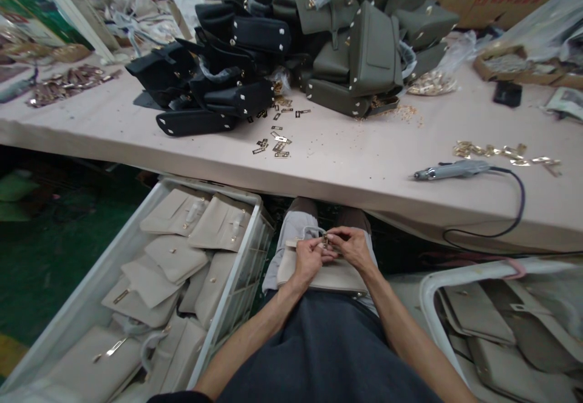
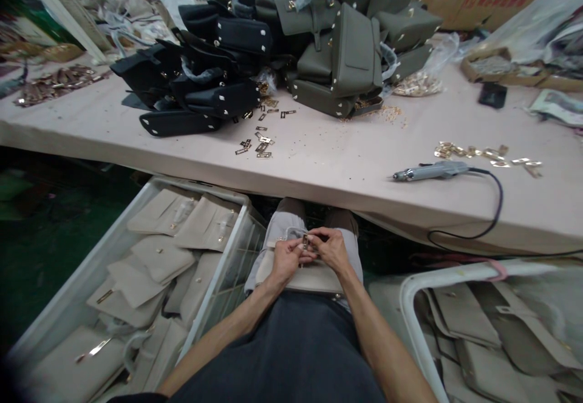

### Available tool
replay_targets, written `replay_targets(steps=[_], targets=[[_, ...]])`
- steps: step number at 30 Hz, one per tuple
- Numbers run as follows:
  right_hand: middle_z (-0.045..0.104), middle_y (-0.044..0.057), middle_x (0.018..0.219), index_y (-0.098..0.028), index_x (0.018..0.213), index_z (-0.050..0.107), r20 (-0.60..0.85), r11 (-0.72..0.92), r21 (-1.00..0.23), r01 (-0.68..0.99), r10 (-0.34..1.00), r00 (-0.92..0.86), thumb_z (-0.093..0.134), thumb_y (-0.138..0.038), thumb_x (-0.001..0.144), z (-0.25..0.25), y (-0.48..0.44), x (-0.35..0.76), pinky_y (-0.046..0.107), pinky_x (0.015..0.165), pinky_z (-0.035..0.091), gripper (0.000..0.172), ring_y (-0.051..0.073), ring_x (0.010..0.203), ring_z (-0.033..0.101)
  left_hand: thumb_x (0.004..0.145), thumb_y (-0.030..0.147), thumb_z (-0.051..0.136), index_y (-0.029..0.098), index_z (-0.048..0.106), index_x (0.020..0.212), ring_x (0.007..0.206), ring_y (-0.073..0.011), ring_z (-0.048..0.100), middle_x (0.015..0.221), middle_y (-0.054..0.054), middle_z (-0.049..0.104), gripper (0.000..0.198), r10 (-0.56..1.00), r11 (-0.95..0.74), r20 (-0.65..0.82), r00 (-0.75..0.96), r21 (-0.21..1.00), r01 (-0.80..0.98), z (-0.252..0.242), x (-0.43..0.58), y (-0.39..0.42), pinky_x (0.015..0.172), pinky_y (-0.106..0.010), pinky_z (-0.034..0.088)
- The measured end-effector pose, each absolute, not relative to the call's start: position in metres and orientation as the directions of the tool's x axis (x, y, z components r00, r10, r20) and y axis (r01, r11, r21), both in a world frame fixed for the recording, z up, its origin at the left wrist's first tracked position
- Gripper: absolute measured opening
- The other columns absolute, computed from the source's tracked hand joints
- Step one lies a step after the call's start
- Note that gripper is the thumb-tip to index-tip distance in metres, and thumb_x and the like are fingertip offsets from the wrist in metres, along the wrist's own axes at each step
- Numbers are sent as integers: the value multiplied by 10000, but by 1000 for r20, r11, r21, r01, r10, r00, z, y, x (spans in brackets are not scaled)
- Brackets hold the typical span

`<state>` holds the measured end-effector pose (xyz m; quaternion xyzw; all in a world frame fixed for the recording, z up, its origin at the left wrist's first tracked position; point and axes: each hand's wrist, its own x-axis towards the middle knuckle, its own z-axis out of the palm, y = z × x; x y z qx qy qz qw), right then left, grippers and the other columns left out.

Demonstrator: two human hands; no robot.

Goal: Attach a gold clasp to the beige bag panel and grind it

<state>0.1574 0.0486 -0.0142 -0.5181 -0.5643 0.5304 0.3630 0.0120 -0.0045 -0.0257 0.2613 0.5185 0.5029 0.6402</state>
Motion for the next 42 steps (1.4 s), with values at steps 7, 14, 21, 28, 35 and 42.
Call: replay_targets(steps=[7, 14, 21, 28, 35, 42], targets=[[760, 83, 829, -149, 917, 798, -216, -192, -974, 121, 948, -233, 814, -443, 730, -15, 53, 159, 292, 671, 535, 349, 207, 714, 689, 835, 329, 689, 63, 745, 1015, 671, -196, 758, 833, -109, 726, 326, 919, 352, -394, -21, 844, -404, -23, 9, -7, 612, -244, 628], [752, 79, 785, -145, 883, 789, -211, -201, -977, 68, 945, -251, 822, -425, 723, -10, 50, 155, 272, 625, 527, 324, 192, 663, 675, 820, 354, 714, 58, 742, 967, 665, -208, 759, 835, -120, 731, 332, 917, 345, -396, -49, 849, -401, -25, 9, -8, 612, -266, 631], [746, 83, 788, -142, 861, 781, -216, -190, -974, 126, 944, -249, 794, -438, 730, -6, 52, 155, 276, 617, 524, 324, 198, 669, 666, 822, 398, 730, 77, 745, 929, 634, -204, 750, 788, -105, 736, 338, 904, 363, -419, -81, 855, -371, -20, 11, -7, 582, -266, 627], [726, 56, 721, -185, 838, 779, -169, -128, -975, 183, 957, -234, 767, -483, 753, 4, 49, 153, 309, 602, 543, 310, 218, 628, 666, 788, 523, 759, 102, 734, 834, 574, -208, 728, 699, -87, 721, 424, 900, 356, -411, -148, 886, -296, -11, 13, -10, 506, -259, 589], [734, 97, 852, -195, 1107, 736, 241, -7, -875, 483, 861, 449, 668, -575, 829, 82, 101, 232, 387, 726, 577, 476, 269, 704, 688, 675, 635, 790, 94, 739, 856, 581, -227, 728, 719, -123, 745, 573, 891, 355, -420, -172, 881, -311, -23, 8, -2, 503, -263, 553], [683, 300, 1061, -13, 1328, 549, 225, -513, -595, 619, 633, 740, 642, -635, 808, 118, 187, 325, 569, 972, 494, 816, 457, 1104, 642, 601, 660, 811, 109, 734, 807, 532, -222, 701, 670, -114, 727, 593, 875, 333, -425, -231, 876, -348, -11, 17, -2, 478, -268, 523]])
